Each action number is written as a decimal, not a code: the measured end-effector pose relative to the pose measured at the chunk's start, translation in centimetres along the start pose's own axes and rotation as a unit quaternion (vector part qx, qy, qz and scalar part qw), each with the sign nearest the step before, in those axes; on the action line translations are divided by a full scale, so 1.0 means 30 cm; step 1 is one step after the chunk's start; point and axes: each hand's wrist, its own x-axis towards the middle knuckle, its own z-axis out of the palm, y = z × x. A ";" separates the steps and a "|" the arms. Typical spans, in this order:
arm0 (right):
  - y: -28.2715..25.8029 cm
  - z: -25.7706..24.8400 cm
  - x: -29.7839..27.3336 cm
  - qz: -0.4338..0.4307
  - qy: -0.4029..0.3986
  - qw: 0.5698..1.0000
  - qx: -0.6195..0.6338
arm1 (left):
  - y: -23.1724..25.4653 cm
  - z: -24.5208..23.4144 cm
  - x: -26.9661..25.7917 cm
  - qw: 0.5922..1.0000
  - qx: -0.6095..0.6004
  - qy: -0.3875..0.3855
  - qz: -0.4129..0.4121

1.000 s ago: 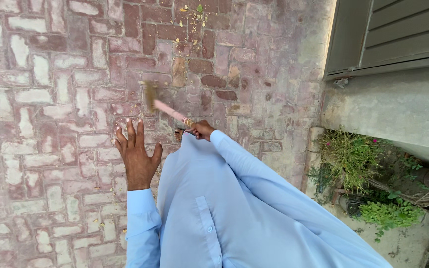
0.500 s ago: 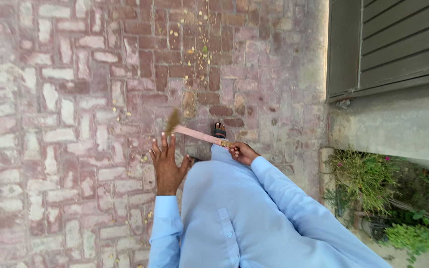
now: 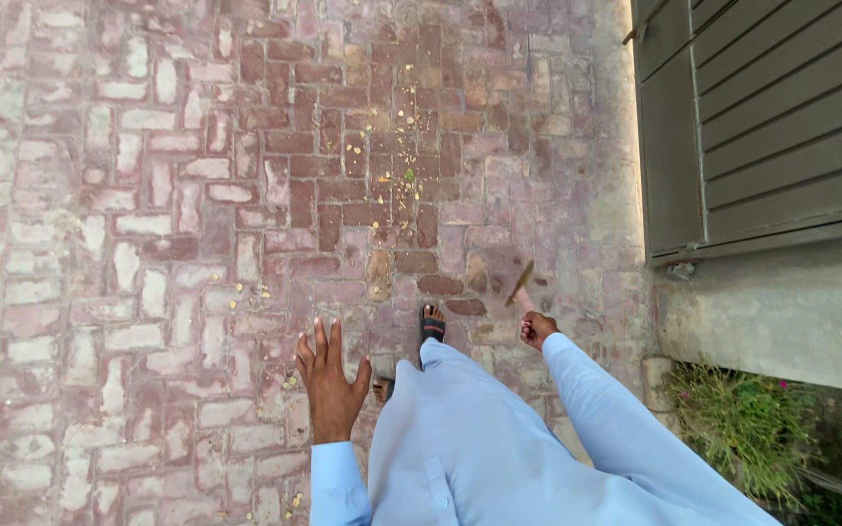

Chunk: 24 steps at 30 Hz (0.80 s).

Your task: The person sweeps debris across a brick-paved ground using a long-handled broom.

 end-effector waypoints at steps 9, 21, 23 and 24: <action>-0.051 0.217 0.110 -0.009 0.040 0.993 -0.112 | -0.038 0.019 -0.049 0.994 0.036 0.011 -0.100; 0.235 0.813 0.003 0.107 -0.218 0.907 -0.345 | 0.023 0.071 0.039 0.991 0.043 0.021 -0.125; 0.178 0.812 0.030 0.167 -0.321 0.895 -0.261 | 0.049 0.075 0.071 0.992 0.040 0.023 -0.116; 0.146 0.783 0.047 0.180 -0.402 0.868 -0.230 | 0.062 0.079 0.086 0.992 0.040 0.020 -0.116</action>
